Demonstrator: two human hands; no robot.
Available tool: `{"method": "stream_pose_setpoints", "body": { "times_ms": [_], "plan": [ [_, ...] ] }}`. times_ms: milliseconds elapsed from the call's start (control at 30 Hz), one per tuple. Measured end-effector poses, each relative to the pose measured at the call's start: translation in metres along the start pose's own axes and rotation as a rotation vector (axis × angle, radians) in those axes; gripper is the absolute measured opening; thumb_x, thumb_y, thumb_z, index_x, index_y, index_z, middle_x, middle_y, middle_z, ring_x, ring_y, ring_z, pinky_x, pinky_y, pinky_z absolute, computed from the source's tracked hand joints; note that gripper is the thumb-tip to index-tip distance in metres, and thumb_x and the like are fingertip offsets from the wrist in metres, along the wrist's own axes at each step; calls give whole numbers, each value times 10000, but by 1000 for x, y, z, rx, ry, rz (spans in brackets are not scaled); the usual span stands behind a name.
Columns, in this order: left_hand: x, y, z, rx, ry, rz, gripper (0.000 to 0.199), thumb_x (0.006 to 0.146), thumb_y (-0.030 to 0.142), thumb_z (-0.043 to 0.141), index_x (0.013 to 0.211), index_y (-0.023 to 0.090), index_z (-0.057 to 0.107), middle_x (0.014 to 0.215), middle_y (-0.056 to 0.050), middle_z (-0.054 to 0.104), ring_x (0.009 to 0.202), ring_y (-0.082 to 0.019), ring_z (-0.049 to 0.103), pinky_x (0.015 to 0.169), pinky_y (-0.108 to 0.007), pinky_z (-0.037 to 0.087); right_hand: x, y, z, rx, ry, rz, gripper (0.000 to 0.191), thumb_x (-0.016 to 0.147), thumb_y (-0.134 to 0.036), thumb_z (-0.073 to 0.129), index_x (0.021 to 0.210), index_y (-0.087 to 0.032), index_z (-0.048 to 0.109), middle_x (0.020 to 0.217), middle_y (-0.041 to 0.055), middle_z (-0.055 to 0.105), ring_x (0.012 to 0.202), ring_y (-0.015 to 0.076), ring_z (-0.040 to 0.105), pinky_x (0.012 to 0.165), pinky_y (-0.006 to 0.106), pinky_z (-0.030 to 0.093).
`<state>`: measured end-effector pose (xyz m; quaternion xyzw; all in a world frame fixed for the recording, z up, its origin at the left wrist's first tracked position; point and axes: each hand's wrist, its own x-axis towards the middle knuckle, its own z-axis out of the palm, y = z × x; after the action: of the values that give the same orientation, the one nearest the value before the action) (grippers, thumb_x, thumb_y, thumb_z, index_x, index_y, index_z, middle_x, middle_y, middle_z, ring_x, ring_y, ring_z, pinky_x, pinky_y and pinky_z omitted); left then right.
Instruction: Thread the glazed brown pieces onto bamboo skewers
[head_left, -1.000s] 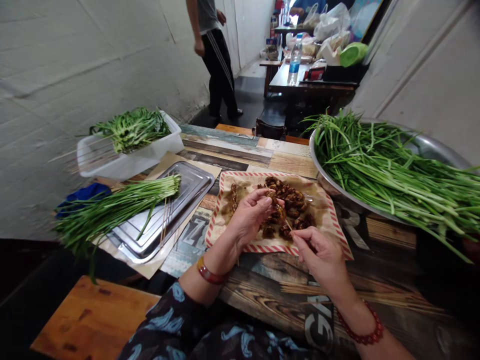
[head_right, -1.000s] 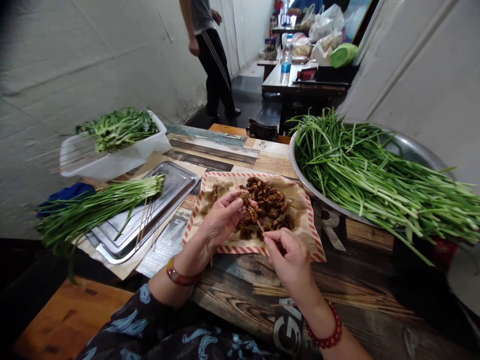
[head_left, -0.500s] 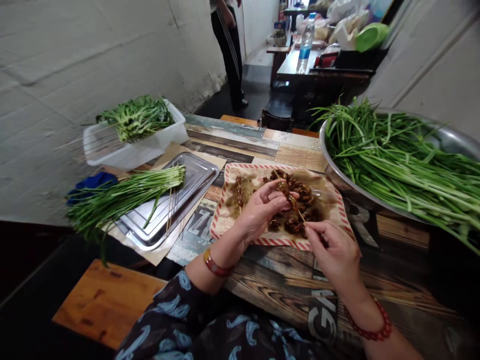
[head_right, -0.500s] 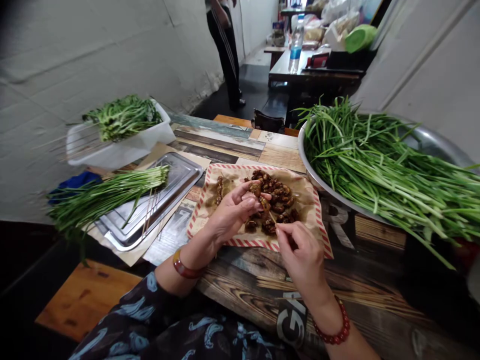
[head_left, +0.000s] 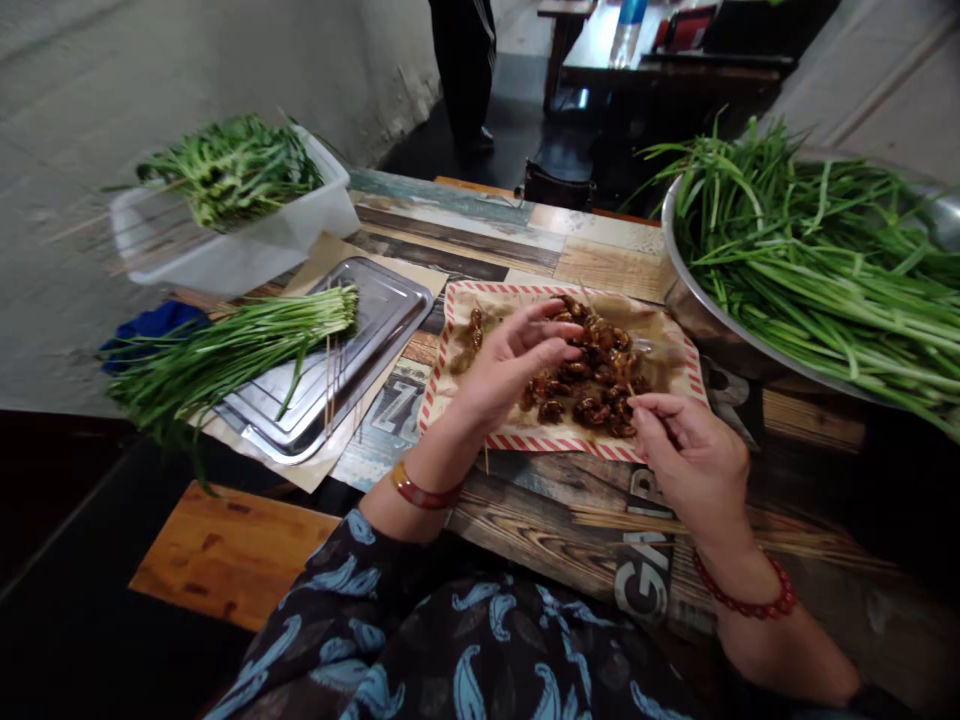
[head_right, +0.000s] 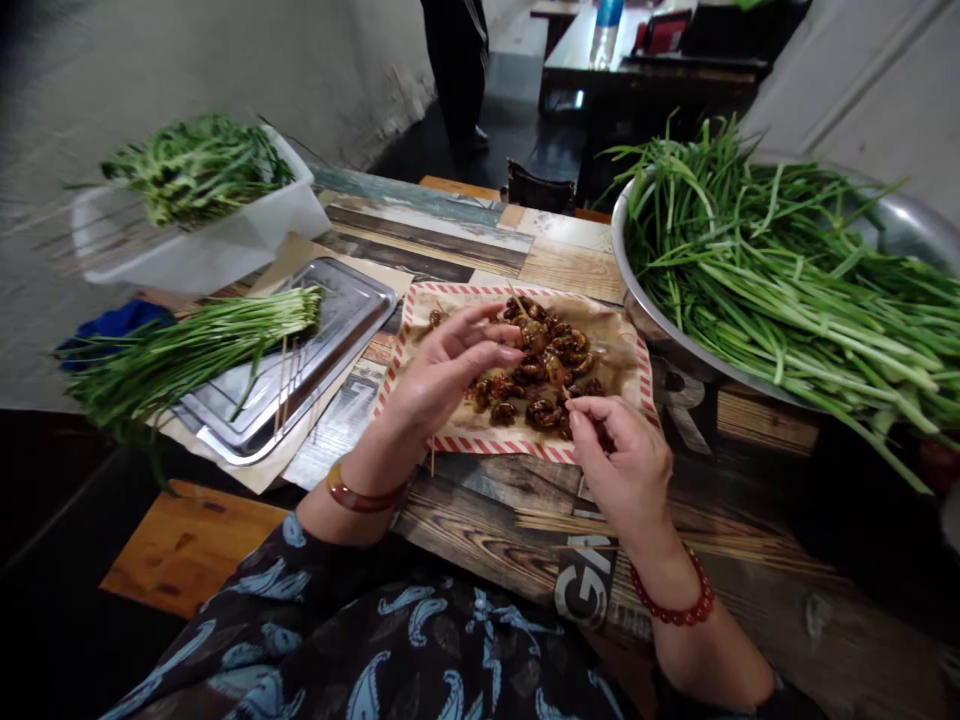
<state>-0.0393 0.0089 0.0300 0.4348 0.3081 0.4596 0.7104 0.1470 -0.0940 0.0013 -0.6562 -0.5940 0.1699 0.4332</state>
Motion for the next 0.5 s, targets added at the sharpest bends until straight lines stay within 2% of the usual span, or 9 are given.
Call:
{"method": "stream_pose_setpoints", "body": {
  "times_ms": [167,400,500],
  "plan": [
    [7,12,-21,363,136,183,222,777,269,711,973,164,704,900,-64,699,844,-161,630,812,-294,481,7,5,-10,-37,79,-12,171,889,-317,583,953,-209,699,832,31,700,636,129,616,598,265,508],
    [15,5,-41,1176,37,360,176,845,276,608,963,196,711,981,-84,686,946,-220,590,892,-378,430,14,8,-14,-57,130,-116,152,891,-299,587,917,-222,716,879,33,716,716,151,645,670,284,529],
    [17,5,-50,1429,57,388,198,874,278,557,964,175,700,984,-102,671,960,-242,569,897,-400,403,15,11,-13,-77,154,-143,151,893,-296,587,899,-218,716,883,37,721,728,155,652,669,283,526]
  ]
}}
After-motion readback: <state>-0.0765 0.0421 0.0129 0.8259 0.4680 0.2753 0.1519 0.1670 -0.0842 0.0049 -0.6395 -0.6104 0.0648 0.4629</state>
